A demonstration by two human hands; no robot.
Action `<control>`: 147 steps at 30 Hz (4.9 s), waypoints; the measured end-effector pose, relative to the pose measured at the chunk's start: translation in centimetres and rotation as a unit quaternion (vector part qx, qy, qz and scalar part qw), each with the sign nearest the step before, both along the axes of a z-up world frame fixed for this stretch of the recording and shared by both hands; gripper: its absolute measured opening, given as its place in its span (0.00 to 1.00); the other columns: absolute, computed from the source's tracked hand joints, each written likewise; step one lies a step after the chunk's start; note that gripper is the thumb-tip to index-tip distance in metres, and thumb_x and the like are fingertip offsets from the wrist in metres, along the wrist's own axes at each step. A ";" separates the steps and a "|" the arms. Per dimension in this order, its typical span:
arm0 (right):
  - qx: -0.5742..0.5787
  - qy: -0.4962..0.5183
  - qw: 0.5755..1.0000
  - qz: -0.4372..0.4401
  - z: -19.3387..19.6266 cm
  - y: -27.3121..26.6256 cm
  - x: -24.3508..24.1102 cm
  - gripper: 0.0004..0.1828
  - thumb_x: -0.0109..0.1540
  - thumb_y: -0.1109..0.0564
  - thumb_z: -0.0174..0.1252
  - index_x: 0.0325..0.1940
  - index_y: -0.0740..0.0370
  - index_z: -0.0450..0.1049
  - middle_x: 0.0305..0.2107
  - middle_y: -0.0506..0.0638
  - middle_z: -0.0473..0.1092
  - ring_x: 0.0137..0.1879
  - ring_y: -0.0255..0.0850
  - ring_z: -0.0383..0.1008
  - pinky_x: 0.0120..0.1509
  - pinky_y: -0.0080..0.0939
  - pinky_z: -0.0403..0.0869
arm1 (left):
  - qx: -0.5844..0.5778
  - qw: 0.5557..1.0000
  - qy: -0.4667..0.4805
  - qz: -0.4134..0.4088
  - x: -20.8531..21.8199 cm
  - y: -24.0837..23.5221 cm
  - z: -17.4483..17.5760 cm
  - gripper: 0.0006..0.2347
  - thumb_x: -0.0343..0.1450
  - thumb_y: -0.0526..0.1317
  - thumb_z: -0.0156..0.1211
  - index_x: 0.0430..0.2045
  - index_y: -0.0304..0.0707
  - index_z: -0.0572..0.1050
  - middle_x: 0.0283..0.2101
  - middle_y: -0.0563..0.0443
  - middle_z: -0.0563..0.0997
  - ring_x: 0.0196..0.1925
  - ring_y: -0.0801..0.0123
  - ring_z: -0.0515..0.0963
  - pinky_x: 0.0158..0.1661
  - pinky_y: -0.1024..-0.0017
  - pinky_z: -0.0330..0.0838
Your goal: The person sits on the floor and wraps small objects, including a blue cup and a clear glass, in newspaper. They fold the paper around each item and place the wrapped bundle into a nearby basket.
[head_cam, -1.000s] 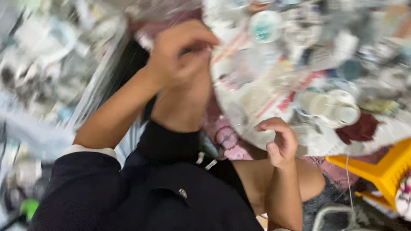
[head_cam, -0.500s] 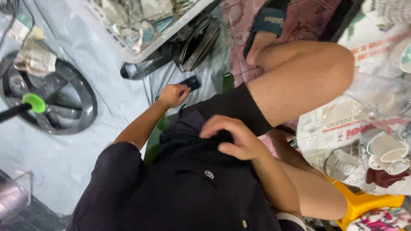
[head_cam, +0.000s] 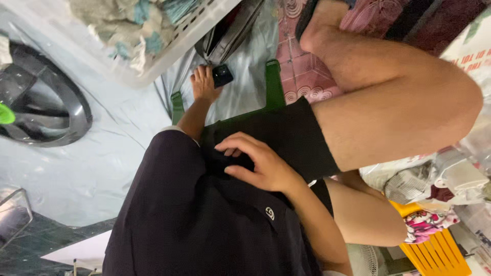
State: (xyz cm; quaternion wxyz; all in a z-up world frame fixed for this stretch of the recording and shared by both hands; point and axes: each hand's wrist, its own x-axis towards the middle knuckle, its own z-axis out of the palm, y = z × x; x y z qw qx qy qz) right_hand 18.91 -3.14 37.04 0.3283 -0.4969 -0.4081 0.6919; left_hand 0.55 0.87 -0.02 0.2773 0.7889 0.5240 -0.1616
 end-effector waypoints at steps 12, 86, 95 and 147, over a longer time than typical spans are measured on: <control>-0.008 0.019 0.999 0.026 -0.5 0.7 0.4 0.26 0.63 0.57 0.66 0.64 0.61 0.69 0.53 0.52 0.70 0.54 0.42 0.73 0.62 0.40 0.74 | 0.033 0.995 0.081 -0.054 2.2 1.2 1.0 0.42 0.62 0.63 0.66 0.59 0.25 0.62 0.59 0.37 0.66 0.60 0.50 0.64 0.53 0.50 0.61; 0.159 0.158 0.952 -0.211 -4.8 -4.1 -0.2 0.20 0.73 0.50 0.51 0.66 0.61 0.63 0.53 0.52 0.69 0.50 0.38 0.70 0.58 0.39 0.70 | 0.243 0.964 -0.108 0.020 12.5 28.9 18.8 0.07 0.69 0.41 0.63 0.25 0.36 0.79 0.33 0.35 0.82 0.37 0.43 0.84 0.38 0.53 0.77; 0.153 0.167 0.954 -0.196 -4.9 -4.4 -0.1 0.15 0.73 0.55 0.51 0.62 0.61 0.66 0.51 0.50 0.70 0.50 0.36 0.70 0.56 0.37 0.70 | 0.183 0.947 -0.243 0.101 8.3 22.8 31.7 0.07 0.65 0.42 0.67 0.26 0.40 0.76 0.27 0.45 0.83 0.32 0.51 0.82 0.35 0.59 0.74; 0.257 -0.331 0.639 -0.646 -1.0 -23.8 10.9 0.06 0.69 0.61 0.60 0.43 0.65 0.71 0.53 0.53 0.69 0.59 0.40 0.70 0.63 0.38 0.70 | -0.470 0.626 -0.555 -0.282 28.7 -9.8 32.3 0.16 0.77 0.35 0.49 0.58 0.28 0.71 0.55 0.48 0.80 0.59 0.71 0.77 0.63 0.69 0.69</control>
